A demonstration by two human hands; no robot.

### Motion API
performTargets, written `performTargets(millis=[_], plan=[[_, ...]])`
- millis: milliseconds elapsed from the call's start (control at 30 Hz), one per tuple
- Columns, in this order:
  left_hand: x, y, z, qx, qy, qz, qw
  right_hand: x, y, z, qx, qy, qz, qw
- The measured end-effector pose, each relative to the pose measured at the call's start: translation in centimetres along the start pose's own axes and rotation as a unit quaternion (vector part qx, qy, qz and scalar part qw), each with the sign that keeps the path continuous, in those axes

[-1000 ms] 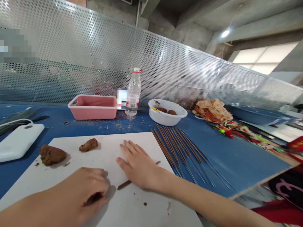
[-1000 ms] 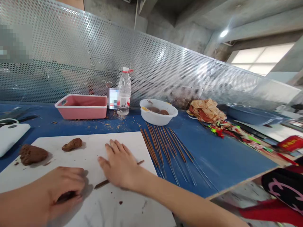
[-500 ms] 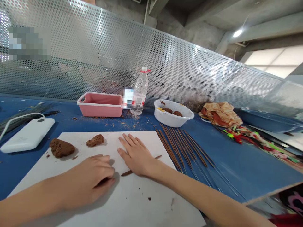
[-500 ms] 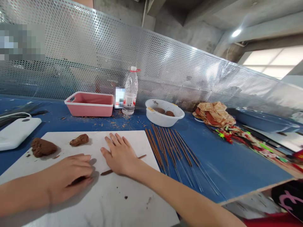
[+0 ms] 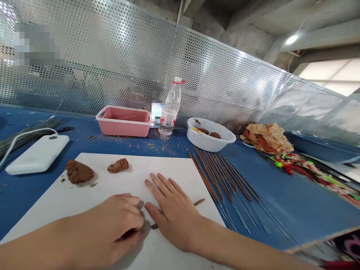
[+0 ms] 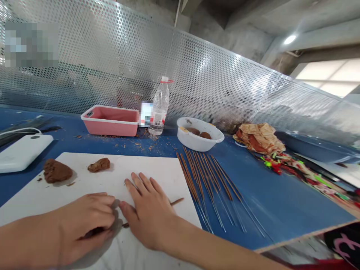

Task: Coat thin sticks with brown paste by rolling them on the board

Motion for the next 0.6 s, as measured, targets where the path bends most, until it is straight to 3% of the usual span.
performTargets(millis=[67, 167, 333, 433, 600], plan=[[0.4, -0.5, 0.3, 0.004, -0.019, -0.004, 1.000, 0.0, 0.6, 1.8, 0.009, 0.014, -0.001, 1.000], [1.0, -1.1, 0.9, 0.018, -0.006, 0.020, 1.000, 0.1, 1.7, 4.9, 0.010, 0.038, -0.008, 0.999], [1.6, -1.4, 1.4, 0.045, 0.010, 0.025, 0.999, 0.8, 1.7, 8.0, -0.010, -0.001, 0.004, 1.000], [1.6, -1.4, 1.5, 0.044, 0.017, 0.031, 0.998, 0.5, 0.7, 7.4, -0.017, 0.006, -0.010, 1.000], [1.4, -1.0, 1.3, 0.022, -0.019, -0.007, 1.000, -0.4, -0.5, 3.2, 0.014, 0.018, -0.029, 0.999]])
Point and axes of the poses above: each hand's wrist, its own z-axis towards the middle knuckle, its own x-axis out of the back of the hand, y = z × x, the point moved 1 cm from there along z, towards the middle knuckle, and after that the axes turned 10 degrees about -z, right-handed, at the moved point
